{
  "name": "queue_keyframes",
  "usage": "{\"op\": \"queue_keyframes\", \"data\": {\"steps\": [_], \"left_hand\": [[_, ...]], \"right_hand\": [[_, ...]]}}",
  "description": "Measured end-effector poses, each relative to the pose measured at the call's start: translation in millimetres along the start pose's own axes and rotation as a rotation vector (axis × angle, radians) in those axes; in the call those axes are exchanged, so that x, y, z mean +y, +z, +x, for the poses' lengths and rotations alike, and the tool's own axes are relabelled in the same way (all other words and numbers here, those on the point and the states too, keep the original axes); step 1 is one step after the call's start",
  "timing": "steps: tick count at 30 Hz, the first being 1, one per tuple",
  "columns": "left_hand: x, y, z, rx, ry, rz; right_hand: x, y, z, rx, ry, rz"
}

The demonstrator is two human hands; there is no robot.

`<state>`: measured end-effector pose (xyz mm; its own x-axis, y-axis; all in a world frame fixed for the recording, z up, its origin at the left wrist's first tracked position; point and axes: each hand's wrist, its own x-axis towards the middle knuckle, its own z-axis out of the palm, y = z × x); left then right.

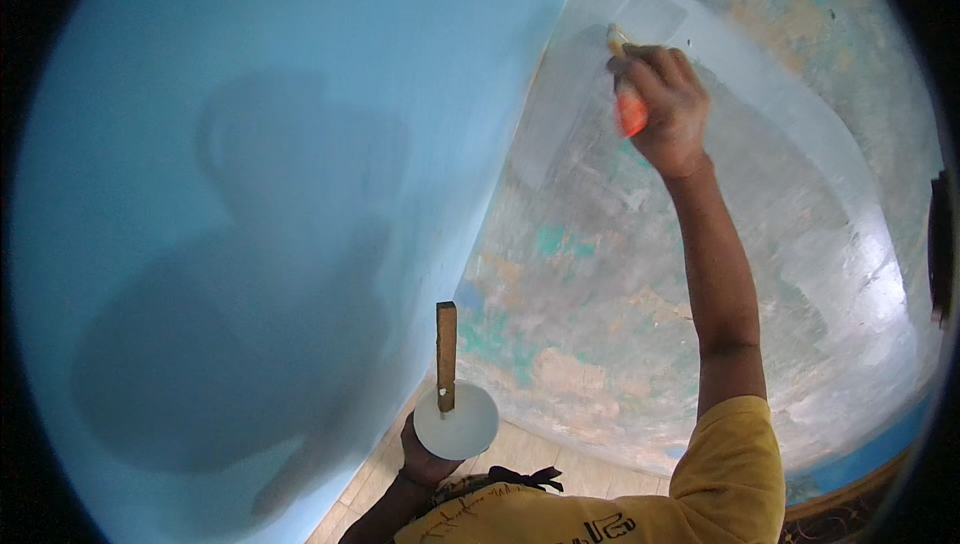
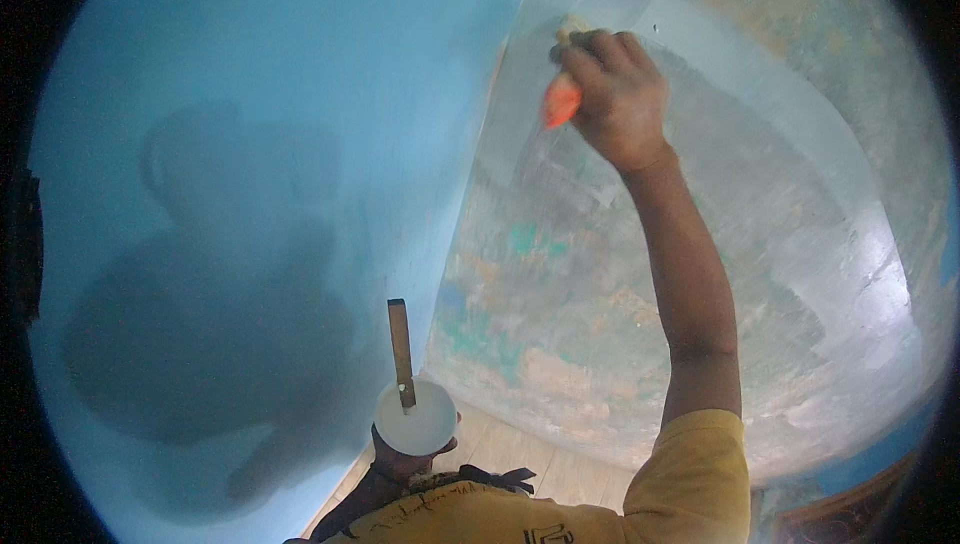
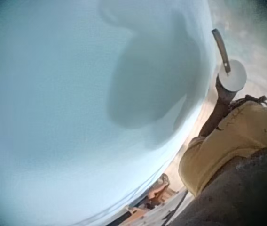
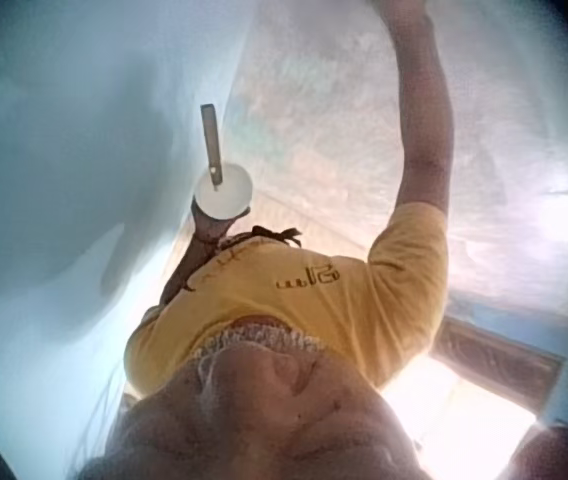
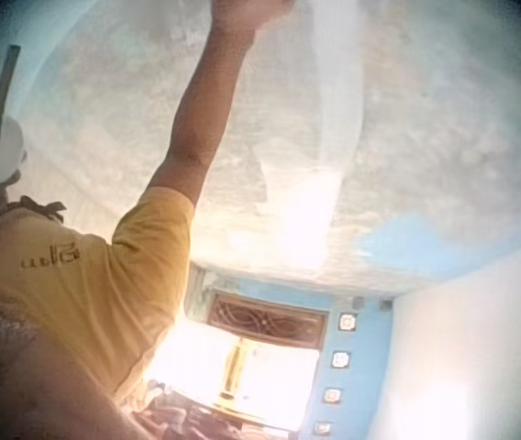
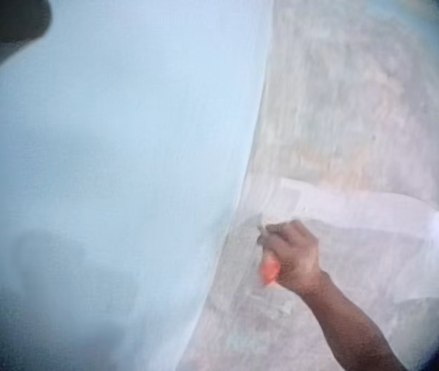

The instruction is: The person paints a ceiling with white paint using a brush. They repeatedly dip the brush into a paint container and apply paint to the ceiling surface, covering patches of old paint and discoloration.

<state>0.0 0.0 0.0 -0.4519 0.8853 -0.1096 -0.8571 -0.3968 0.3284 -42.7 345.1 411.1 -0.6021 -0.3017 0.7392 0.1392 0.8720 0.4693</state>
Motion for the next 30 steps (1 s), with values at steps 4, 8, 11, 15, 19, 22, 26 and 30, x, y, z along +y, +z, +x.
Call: {"op": "queue_keyframes", "data": {"steps": [4, 8, 11, 15, 19, 22, 26, 30], "left_hand": [[0, -19, 31, -0.217, -0.139, -0.391], [-2, -20, 11, -0.045, -0.129, -0.548], [-1, -20, 12, 0.008, -0.066, -0.185], [0, -16, 12, -0.096, -0.189, -0.569], [-4, -20, 17, -0.109, -0.236, -0.438], [18, -6, 3, -0.001, -0.005, 0.145], [17, 3, 9, -0.096, -0.078, 0.165], [9, -23, 25, -0.265, -0.277, -0.681]], "right_hand": [[-33, 45, -55, -0.029, -0.390, -0.165], [-113, 110, -171, -0.318, -0.357, 0.177], [-138, 108, -190, -0.487, -0.256, 0.347], [-50, 101, -151, -0.280, -0.035, 0.401], [42, -5, -39, -0.168, 0.486, 0.486], [59, -24, 46, 0.229, 0.127, 0.378], [73, -97, 70, 0.383, -0.013, -0.363], [58, -36, 47, 0.145, -0.355, -0.514]]}}
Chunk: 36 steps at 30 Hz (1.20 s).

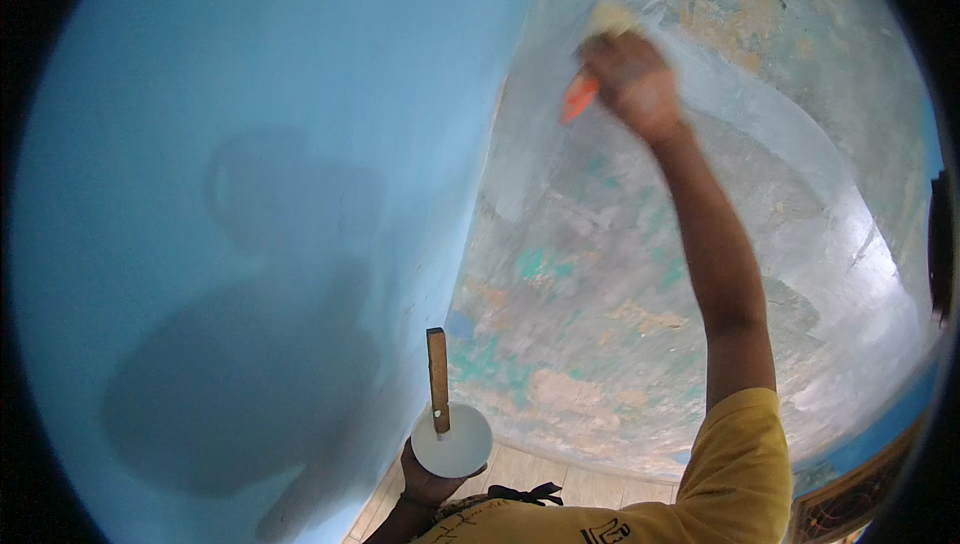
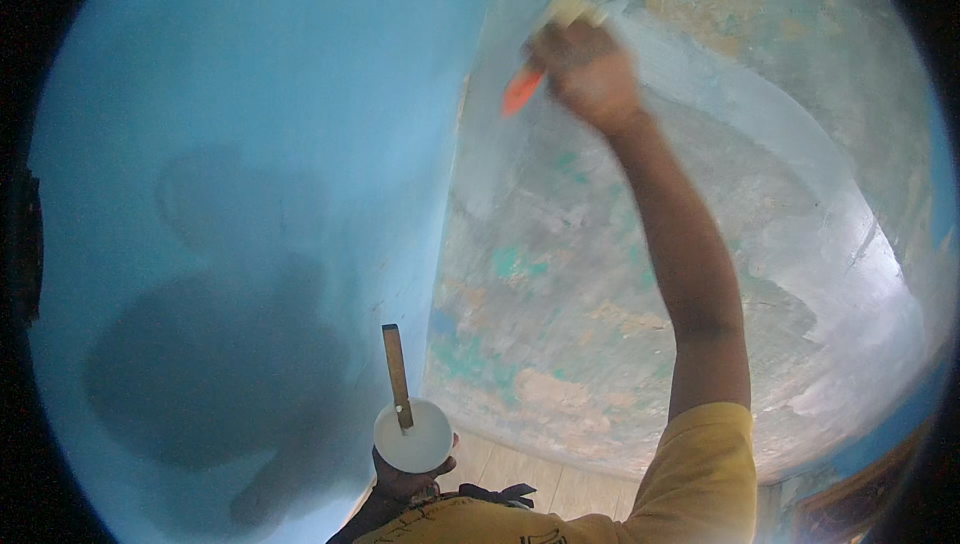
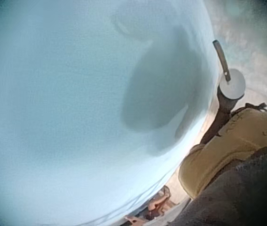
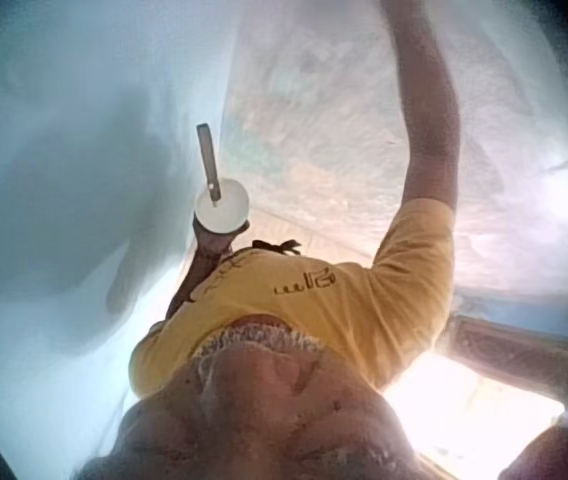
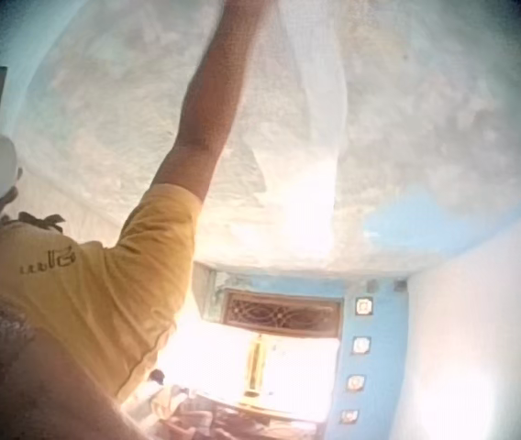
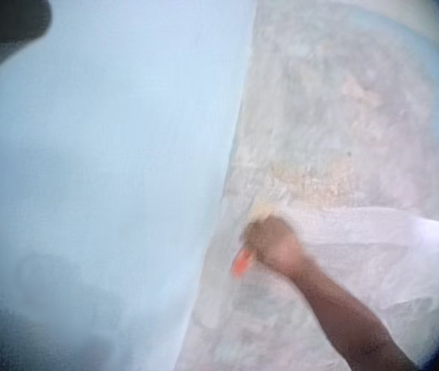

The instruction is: The person paints a ceiling with white paint using a brush. They repeatedly dip the brush into a paint container and apply paint to the ceiling surface, covering patches of old paint and discoloration.

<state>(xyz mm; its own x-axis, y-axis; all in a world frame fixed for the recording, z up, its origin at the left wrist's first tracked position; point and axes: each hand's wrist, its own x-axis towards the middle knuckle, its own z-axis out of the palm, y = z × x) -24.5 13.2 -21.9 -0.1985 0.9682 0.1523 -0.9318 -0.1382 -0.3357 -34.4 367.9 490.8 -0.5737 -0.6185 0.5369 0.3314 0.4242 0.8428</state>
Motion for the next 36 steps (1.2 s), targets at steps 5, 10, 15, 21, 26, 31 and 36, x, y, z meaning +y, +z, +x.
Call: {"op": "queue_keyframes", "data": {"steps": [5, 10, 15, 21, 26, 31, 36], "left_hand": [[-3, 12, -2, 0.131, 0.182, 0.730], [-7, 14, -4, 0.165, 0.194, 0.755], [-19, 45, -5, 0.242, 0.232, 1.056], [-28, 78, -1, 0.272, 0.112, 0.278], [-16, 31, -6, 0.211, 0.219, 0.540], [-18, 41, -9, 0.077, 0.110, 0.117], [-7, 10, -5, 0.137, 0.182, 0.723]], "right_hand": [[-119, -12, -20, -0.146, -0.170, 0.456], [-12, -19, 18, 0.186, 0.101, 0.128], [-35, 7, 6, 0.080, -0.061, 0.036], [-230, -19, -111, -0.522, -0.239, 0.797], [-150, 6, -83, -0.103, 0.147, 0.946], [21, -37, -48, 0.406, 0.823, 0.945], [29, -68, -37, 0.727, 0.938, 0.516]]}}
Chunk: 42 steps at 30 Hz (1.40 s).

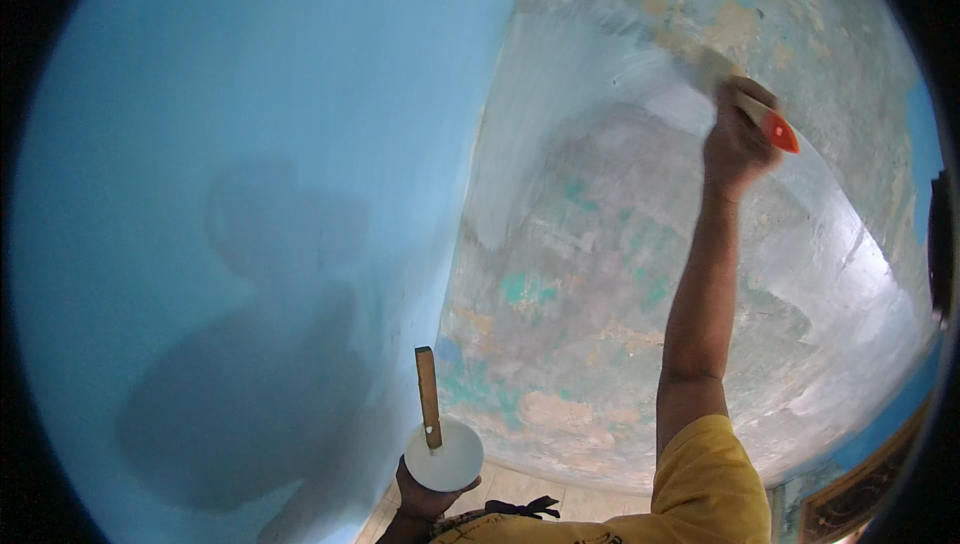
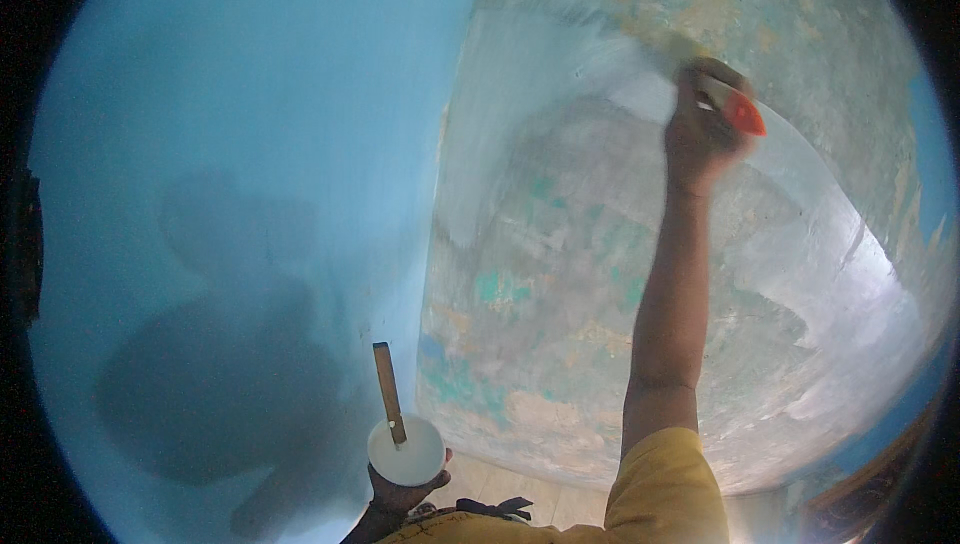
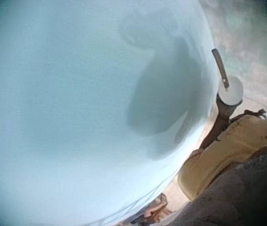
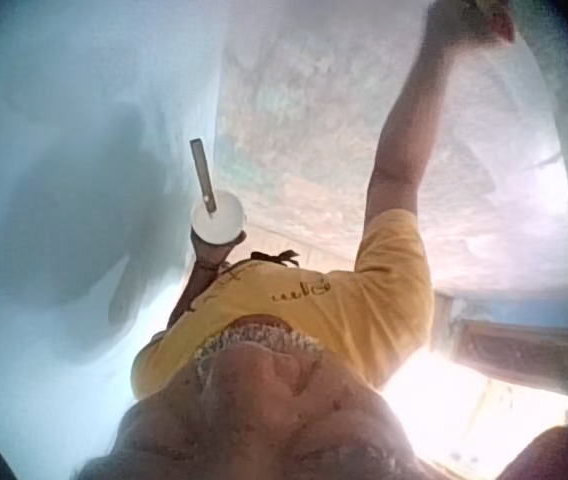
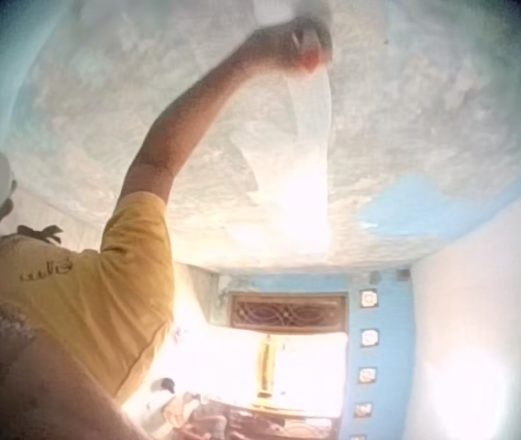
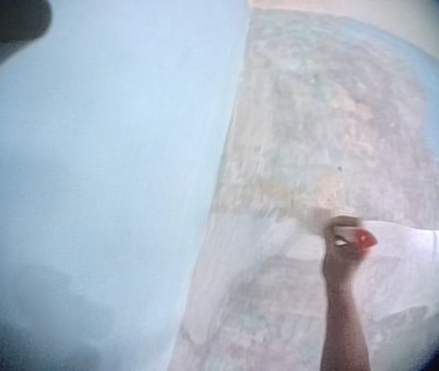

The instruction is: The person paints a ceiling with white paint using a brush. They repeatedly dip the brush into a paint container and apply paint to the ceiling surface, covering patches of old paint and discoloration.

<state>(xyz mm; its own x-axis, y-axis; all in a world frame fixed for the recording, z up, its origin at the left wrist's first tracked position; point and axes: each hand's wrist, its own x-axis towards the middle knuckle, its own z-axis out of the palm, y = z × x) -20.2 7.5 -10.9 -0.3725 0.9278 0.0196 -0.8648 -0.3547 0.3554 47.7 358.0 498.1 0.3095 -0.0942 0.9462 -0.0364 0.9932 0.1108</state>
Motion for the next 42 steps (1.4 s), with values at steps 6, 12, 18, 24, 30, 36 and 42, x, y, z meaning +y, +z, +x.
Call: {"op": "queue_keyframes", "data": {"steps": [6, 12, 18, 24, 30, 36, 42], "left_hand": [[10, 18, -8, 0.050, 0.061, 0.391], [18, 28, -3, 0.163, 0.086, 0.288], [14, 14, -4, -0.021, 0.117, 0.371], [11, -15, -3, 0.010, -0.222, -0.563], [24, -16, -7, 0.029, -0.235, -0.459], [24, -23, -9, 0.033, -0.238, -0.471], [24, -12, -8, -0.057, -0.246, -0.519]], "right_hand": [[-21, 75, -57, -0.448, 0.185, 0.252], [42, -63, 56, 0.185, -0.085, -0.178], [9, -62, 24, -0.200, -0.569, -0.541], [-50, 19, -69, -0.271, -0.430, -0.135], [26, -129, -8, 0.297, 0.040, -0.241], [17, -106, -23, 0.103, -0.376, -0.809], [-84, 85, -109, -0.359, -0.340, -0.267]]}}
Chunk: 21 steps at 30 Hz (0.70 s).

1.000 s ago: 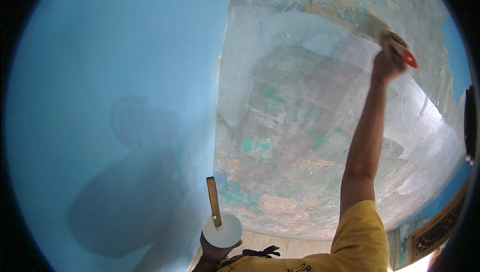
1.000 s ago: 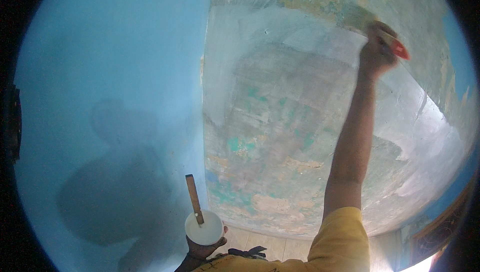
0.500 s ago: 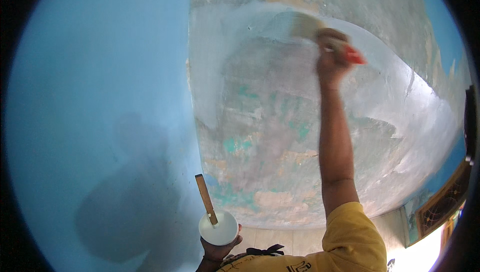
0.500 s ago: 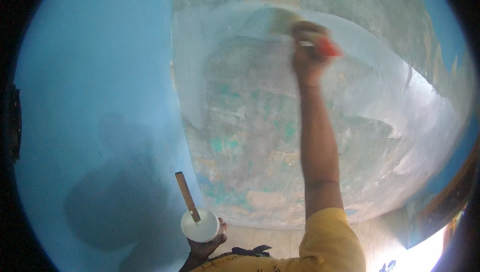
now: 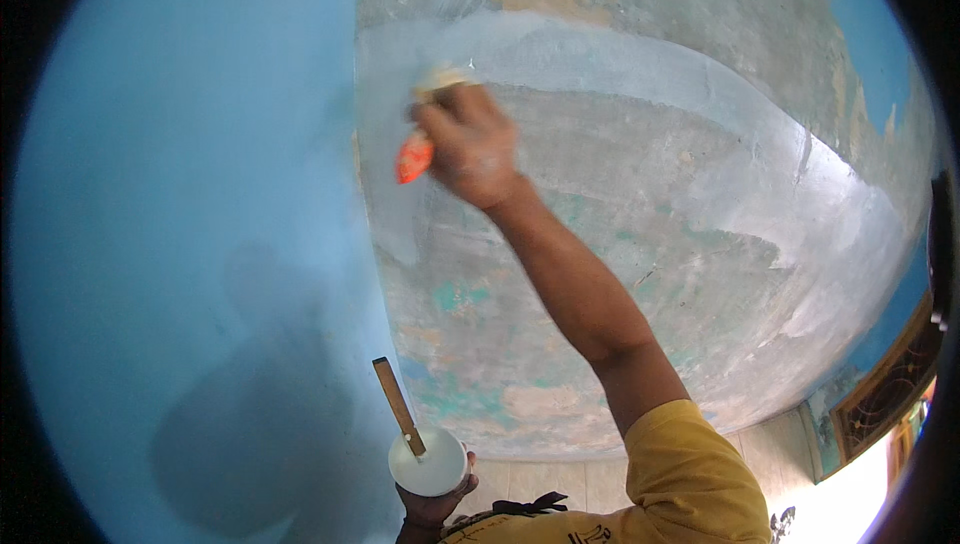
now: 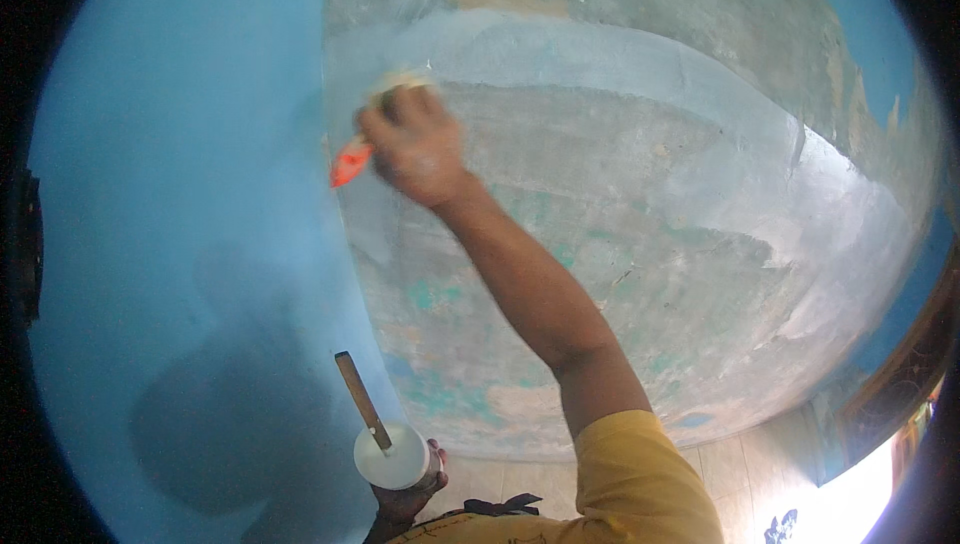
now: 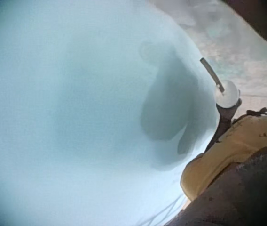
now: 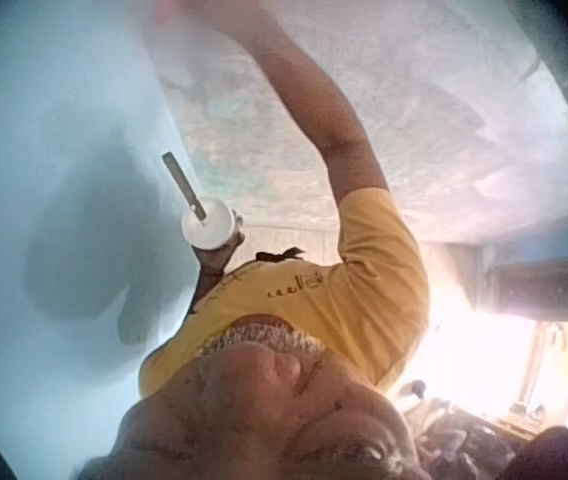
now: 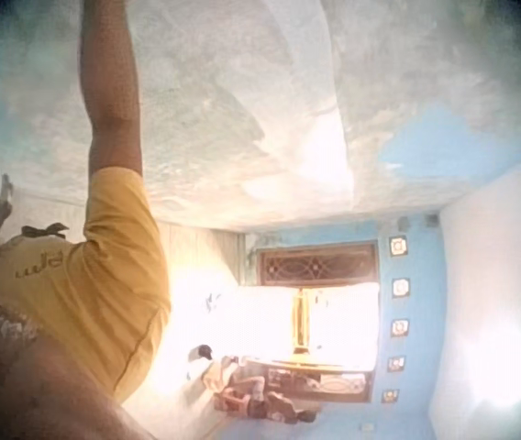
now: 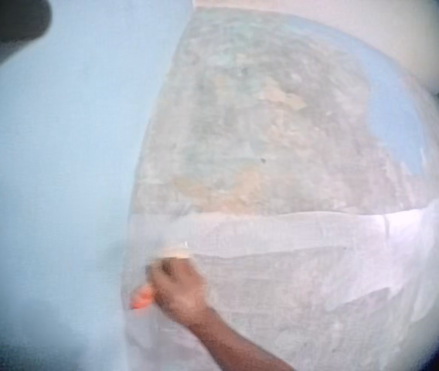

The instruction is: The person paints a ceiling with white paint using a brush. They repeatedly dip the brush into a paint container and apply paint to the ceiling surface, covering patches of old paint and discoloration.

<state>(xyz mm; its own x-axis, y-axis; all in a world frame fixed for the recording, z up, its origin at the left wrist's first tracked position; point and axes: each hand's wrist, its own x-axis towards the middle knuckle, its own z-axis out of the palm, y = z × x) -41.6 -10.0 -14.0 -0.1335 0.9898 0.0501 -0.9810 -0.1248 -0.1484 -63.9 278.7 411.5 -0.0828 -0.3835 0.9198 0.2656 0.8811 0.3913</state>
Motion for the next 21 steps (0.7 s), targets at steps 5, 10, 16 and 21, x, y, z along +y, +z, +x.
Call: {"op": "queue_keyframes", "data": {"steps": [5, 10, 16, 21], "left_hand": [[0, 9, 7, -0.030, -0.059, 0.048], [7, 0, -2, 0.093, 0.076, 0.308], [-3, 7, 2, 0.152, 0.155, 0.520], [-6, 2, 8, 0.053, 0.099, 0.131]], "right_hand": [[54, 11, 24, 0.249, 0.099, 0.344], [128, -113, 5, 0.627, 0.460, 0.254], [117, -64, 22, 0.407, -0.014, -0.455], [19, 52, 50, 0.171, 0.070, -0.064]]}}
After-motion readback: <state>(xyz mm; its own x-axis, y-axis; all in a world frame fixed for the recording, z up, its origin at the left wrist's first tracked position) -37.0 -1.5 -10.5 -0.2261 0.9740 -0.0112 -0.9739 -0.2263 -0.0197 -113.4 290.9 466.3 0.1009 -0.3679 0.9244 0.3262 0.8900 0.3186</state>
